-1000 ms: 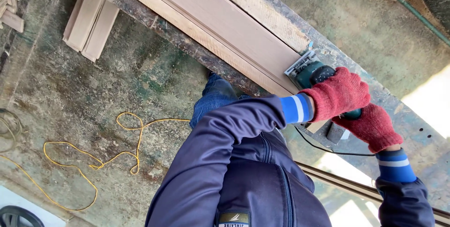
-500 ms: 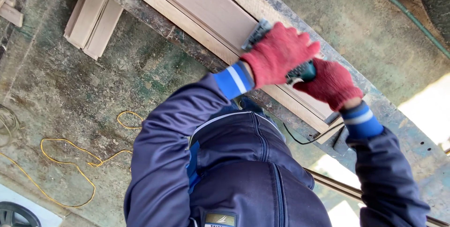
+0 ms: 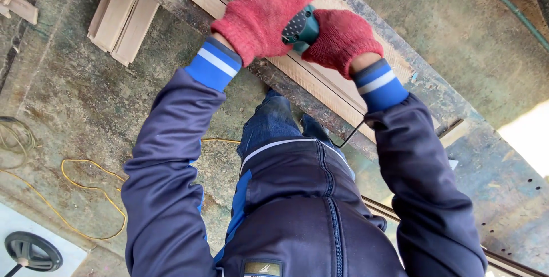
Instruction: Sanding a wooden board using an orbital sander and a sanding block.
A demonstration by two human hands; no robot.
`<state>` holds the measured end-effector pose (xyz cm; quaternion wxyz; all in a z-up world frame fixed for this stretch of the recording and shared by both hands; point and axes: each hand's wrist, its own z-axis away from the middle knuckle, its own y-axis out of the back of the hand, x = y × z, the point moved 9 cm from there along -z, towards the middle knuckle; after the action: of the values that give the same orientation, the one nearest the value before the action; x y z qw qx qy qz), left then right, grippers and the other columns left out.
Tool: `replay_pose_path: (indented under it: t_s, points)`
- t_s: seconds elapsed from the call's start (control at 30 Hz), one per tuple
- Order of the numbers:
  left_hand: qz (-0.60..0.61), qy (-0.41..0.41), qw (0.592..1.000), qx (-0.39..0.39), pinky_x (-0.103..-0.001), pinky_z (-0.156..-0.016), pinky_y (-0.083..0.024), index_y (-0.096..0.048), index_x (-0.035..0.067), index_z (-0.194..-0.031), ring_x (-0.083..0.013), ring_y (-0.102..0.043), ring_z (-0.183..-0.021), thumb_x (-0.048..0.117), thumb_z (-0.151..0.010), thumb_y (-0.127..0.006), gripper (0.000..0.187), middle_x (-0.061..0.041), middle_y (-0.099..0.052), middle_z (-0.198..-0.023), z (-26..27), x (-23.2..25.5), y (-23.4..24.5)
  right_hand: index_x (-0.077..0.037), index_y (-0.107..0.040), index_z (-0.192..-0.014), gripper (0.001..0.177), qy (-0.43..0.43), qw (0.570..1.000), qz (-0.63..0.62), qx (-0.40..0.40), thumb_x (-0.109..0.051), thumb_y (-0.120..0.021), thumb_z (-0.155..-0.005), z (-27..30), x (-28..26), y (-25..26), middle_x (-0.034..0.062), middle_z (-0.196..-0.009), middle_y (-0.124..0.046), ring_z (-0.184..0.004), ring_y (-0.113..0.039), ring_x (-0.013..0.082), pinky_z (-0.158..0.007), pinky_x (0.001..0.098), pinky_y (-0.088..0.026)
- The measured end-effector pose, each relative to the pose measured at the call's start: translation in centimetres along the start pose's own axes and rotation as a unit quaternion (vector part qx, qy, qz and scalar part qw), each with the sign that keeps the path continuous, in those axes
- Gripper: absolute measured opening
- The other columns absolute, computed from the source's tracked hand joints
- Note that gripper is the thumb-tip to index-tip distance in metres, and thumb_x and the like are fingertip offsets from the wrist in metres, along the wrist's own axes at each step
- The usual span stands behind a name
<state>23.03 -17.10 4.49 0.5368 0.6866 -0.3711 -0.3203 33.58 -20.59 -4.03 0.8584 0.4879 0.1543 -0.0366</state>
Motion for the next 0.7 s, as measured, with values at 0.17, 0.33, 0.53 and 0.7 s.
replay_pose_path:
  t_s: [0.17,0.33,0.53,0.7]
  points:
    - [0.020,0.010,0.999,0.035,-0.046,-0.074,-0.044,-0.059,0.021,-0.126,-0.0261,-0.060,-0.080,0.036,-0.051,-0.085,0.080,-0.004,-0.063,-0.099,-2.5,7.1,-0.7,-0.018,-0.072,-0.113,0.045,-0.028,0.999,0.005,-0.046,-0.049,-0.075,-0.082,7.3,3.2,0.1,0.0092,-0.097,-0.077,-0.078,-0.073,0.0333,-0.069,0.0441,-0.058]
    - [0.191,0.040,0.980,0.019,-0.051,-0.073,-0.052,-0.064,0.022,-0.094,-0.0257,-0.068,-0.078,0.018,-0.066,-0.082,0.034,-0.004,-0.069,-0.086,-7.2,19.7,-3.5,-0.015,-0.071,-0.120,0.059,-0.154,0.984,-0.012,-0.088,-0.050,-0.083,-0.073,18.8,14.6,-5.7,0.0129,-0.099,-0.078,-0.081,-0.074,0.0363,-0.073,0.0443,-0.056]
    - [0.244,0.040,0.964,-0.092,-0.052,-0.066,-0.043,-0.069,0.021,-0.081,-0.0256,-0.065,-0.066,0.021,-0.080,-0.070,0.002,-0.005,-0.072,-0.077,-10.2,37.8,-7.4,-0.010,-0.077,-0.111,0.061,-0.307,0.944,-0.035,-0.118,-0.054,-0.085,-0.069,34.2,23.9,-12.5,0.0131,-0.098,-0.082,-0.087,-0.078,0.0311,-0.077,0.0400,-0.060]
    - [0.238,-0.004,0.964,-0.119,-0.060,-0.080,-0.047,-0.071,0.026,-0.090,-0.0278,-0.069,-0.082,0.026,-0.081,-0.070,0.009,-0.004,-0.074,-0.091,-12.3,43.2,-10.7,-0.008,-0.077,-0.119,0.057,-0.360,0.919,-0.116,-0.109,-0.043,-0.086,-0.075,36.2,24.4,-12.5,0.0153,-0.104,-0.082,-0.089,-0.078,0.0306,-0.079,0.0387,-0.058]
